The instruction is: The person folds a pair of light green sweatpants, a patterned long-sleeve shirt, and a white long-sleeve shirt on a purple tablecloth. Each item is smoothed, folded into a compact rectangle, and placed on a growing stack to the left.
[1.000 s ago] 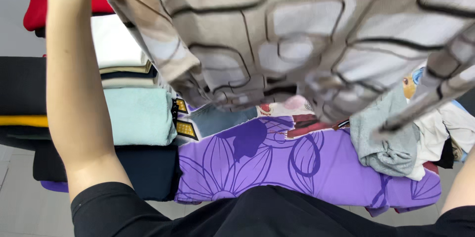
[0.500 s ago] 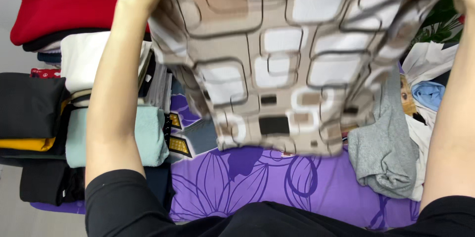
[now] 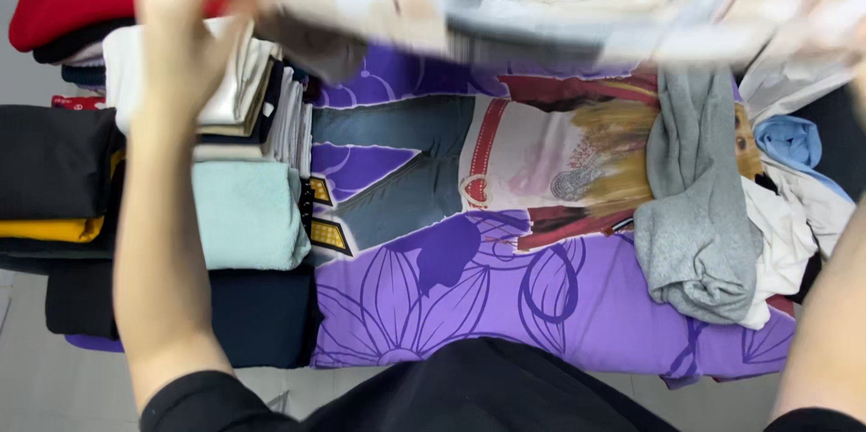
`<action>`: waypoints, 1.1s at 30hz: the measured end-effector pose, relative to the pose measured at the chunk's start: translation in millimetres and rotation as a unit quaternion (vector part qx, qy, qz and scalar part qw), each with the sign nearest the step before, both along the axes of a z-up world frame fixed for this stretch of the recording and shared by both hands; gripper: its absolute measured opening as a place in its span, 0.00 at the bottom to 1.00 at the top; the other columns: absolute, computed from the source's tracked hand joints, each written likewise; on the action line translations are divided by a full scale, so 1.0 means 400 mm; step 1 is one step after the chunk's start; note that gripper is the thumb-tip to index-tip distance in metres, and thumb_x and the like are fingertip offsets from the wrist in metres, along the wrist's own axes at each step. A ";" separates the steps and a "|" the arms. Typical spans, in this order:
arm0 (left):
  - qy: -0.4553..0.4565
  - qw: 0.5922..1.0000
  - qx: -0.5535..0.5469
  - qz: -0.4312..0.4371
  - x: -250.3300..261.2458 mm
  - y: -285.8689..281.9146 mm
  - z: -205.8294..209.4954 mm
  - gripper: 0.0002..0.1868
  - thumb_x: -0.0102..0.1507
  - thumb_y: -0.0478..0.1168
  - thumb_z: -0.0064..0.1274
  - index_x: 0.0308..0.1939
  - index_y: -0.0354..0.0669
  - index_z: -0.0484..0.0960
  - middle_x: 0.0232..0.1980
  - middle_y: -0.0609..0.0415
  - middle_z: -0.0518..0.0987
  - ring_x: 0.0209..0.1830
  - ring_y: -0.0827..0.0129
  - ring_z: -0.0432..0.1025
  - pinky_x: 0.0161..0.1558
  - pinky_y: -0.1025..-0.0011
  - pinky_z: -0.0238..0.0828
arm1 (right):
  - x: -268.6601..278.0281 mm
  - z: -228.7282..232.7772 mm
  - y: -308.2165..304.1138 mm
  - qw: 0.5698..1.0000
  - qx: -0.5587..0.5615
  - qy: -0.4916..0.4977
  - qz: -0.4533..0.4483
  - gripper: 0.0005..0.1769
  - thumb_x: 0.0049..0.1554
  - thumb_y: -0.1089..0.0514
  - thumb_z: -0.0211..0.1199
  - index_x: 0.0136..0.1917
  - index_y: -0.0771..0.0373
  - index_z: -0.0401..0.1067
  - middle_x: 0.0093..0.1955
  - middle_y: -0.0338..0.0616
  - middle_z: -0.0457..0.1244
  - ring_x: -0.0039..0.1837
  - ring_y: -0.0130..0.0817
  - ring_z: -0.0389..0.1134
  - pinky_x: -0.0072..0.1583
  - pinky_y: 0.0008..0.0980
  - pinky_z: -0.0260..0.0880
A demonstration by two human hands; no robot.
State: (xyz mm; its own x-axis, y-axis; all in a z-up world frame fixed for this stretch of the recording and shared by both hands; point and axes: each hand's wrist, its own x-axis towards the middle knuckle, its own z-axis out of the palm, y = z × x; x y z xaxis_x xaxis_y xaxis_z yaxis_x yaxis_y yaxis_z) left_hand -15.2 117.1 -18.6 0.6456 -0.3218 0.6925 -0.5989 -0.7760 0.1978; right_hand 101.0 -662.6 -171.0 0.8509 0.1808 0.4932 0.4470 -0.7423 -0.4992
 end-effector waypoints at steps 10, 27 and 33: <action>0.424 0.890 0.160 0.054 -0.246 -0.174 -0.754 0.01 0.61 0.35 0.59 0.37 0.44 0.82 0.45 0.49 0.83 0.43 0.63 0.78 0.57 0.69 0.79 | -0.245 -0.553 0.215 0.973 -0.187 0.128 -0.048 0.08 0.43 0.65 0.60 0.29 0.53 0.67 0.41 0.45 0.57 0.44 0.50 0.65 0.47 0.45 0.62; 0.434 0.864 0.257 0.008 -0.360 -0.155 -0.975 0.09 0.52 0.29 0.57 0.26 0.48 0.76 0.38 0.56 0.76 0.48 0.61 0.72 0.52 0.66 0.72 | -0.409 -0.568 0.249 0.902 -0.318 0.281 0.084 0.14 0.44 0.67 0.61 0.39 0.52 0.61 0.34 0.44 0.67 0.51 0.46 0.74 0.58 0.43 0.71; 0.485 0.830 0.275 -0.017 -0.431 -0.162 -1.041 0.10 0.51 0.28 0.57 0.23 0.51 0.80 0.37 0.55 0.79 0.46 0.59 0.74 0.51 0.64 0.74 | -0.490 -0.609 0.251 0.833 -0.390 0.384 0.082 0.08 0.46 0.66 0.57 0.34 0.52 0.67 0.35 0.46 0.71 0.52 0.48 0.76 0.56 0.44 0.74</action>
State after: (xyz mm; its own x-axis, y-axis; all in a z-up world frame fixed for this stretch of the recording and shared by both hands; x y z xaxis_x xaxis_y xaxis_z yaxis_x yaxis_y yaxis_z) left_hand -187.4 52.4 -434.9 0.7980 -0.4461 -0.4053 -0.3879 -0.8948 0.2212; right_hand -95.1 -562.4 -414.6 0.7936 0.3351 -0.5079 0.3447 -0.9354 -0.0785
